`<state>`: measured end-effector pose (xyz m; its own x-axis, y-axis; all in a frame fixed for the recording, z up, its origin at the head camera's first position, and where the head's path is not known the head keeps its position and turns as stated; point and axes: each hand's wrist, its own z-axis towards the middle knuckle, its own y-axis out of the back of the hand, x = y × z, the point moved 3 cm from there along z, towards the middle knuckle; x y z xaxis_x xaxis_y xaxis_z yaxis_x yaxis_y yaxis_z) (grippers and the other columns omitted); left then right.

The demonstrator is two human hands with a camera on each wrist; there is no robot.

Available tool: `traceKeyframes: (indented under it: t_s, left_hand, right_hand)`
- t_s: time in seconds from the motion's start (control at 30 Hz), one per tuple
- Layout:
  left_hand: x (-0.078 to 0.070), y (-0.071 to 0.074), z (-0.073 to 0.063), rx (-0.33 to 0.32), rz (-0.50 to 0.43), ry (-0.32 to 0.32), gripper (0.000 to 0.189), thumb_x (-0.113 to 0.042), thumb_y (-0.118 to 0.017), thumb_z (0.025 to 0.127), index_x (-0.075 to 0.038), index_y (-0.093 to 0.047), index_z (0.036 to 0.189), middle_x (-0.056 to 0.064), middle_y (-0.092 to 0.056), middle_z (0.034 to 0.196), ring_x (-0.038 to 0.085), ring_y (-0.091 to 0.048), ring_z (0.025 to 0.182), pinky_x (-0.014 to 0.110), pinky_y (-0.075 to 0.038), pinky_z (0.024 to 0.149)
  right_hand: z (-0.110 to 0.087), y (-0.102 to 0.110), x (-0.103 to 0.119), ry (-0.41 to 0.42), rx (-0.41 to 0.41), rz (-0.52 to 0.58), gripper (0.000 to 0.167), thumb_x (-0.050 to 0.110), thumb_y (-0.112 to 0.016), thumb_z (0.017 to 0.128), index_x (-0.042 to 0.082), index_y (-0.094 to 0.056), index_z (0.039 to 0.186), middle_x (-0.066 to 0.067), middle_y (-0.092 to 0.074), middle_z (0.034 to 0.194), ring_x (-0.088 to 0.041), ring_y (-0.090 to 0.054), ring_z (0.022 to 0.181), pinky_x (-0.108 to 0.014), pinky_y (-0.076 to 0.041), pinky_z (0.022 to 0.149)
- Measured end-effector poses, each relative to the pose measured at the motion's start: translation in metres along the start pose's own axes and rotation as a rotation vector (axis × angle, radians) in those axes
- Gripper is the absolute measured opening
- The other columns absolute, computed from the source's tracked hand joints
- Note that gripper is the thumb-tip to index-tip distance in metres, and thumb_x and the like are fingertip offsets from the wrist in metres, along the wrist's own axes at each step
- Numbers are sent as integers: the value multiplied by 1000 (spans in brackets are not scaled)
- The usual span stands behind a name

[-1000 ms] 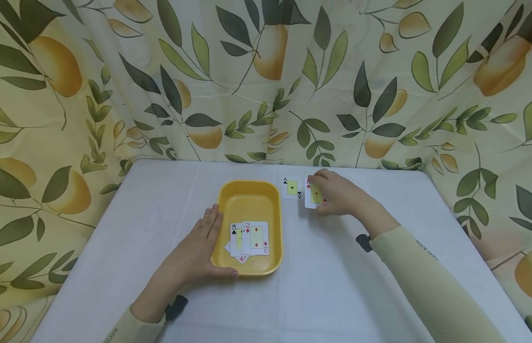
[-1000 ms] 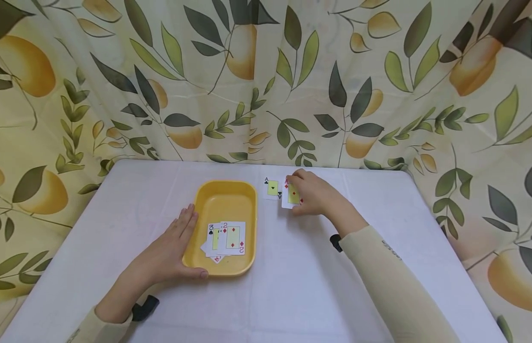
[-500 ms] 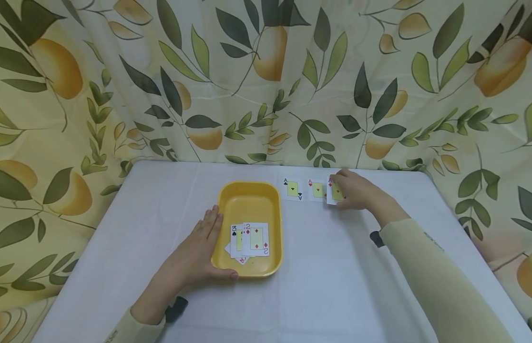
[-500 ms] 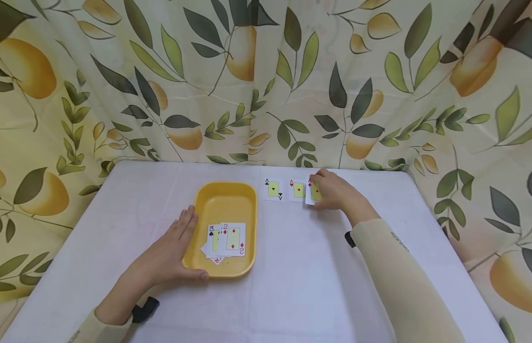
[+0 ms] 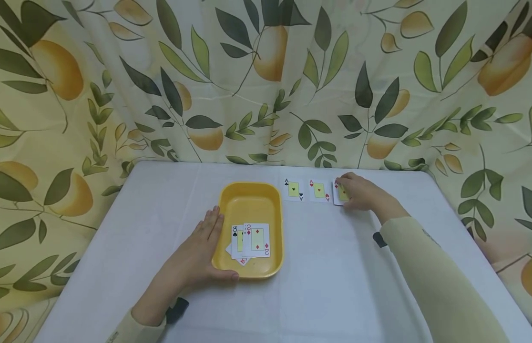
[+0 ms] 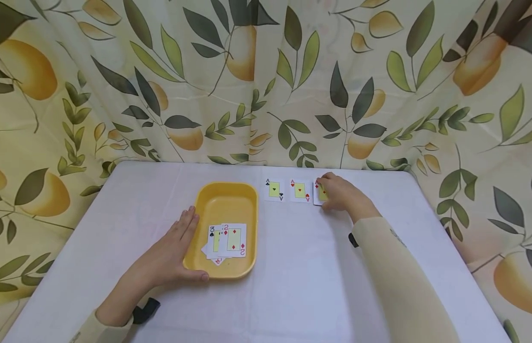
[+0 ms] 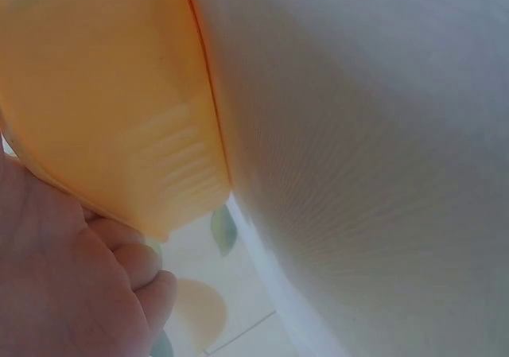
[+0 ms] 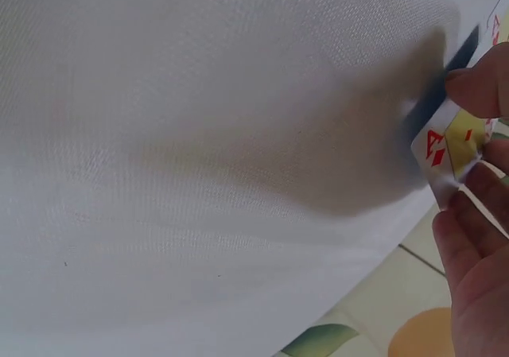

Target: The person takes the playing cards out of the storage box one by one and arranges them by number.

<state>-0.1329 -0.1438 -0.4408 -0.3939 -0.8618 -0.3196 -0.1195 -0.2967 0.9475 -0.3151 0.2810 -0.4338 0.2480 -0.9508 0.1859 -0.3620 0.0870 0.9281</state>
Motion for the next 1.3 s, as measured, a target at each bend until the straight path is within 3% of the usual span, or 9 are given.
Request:
traceKeyframes:
  t_s: [0.33,0.57,0.7,0.93,1.3]
  left_hand:
    - [-2,1,-1,11,-21,10,144,-88,-68,59,-1,-10,159,12,4,168,28,-3,155,45,-18,124]
    - [-1,0,0,30,-13,24,144,-89,-65,60,-3,-8,160,9,7,168,26,0,155,44,-17,124]
    - [-1,1,-1,27,-14,26,144,-90,-65,60,-3,-8,160,10,6,168,26,-1,155,44,-17,124]
    - [-1,1,0,8,-16,9,144,-89,-66,59,-1,-11,159,12,2,168,28,-4,155,45,-19,124]
    - [-1,1,-1,1,-22,3,144,-90,-65,60,0,-12,159,13,1,168,29,-5,155,46,-19,124]
  right_hand:
    - [4,-4,-8,-43,50,23,79,9,-79,82,2,-41,151,-26,-28,158,-50,-27,143,-67,-25,114]
    - [0,-3,-1,-27,36,22,79,11,-79,83,3,-41,151,-26,-29,157,-50,-29,142,-66,-25,114]
    - [-6,1,8,21,1,31,79,12,-77,84,2,-38,152,-25,-29,157,-49,-30,142,-65,-26,115]
    - [-19,8,57,101,-78,46,84,23,-77,80,5,-39,152,-21,-32,158,-44,-31,144,-63,-31,114]
    - [-44,12,148,338,-161,92,87,42,-80,76,11,-45,150,-11,-41,154,-34,-41,141,-53,-39,113]
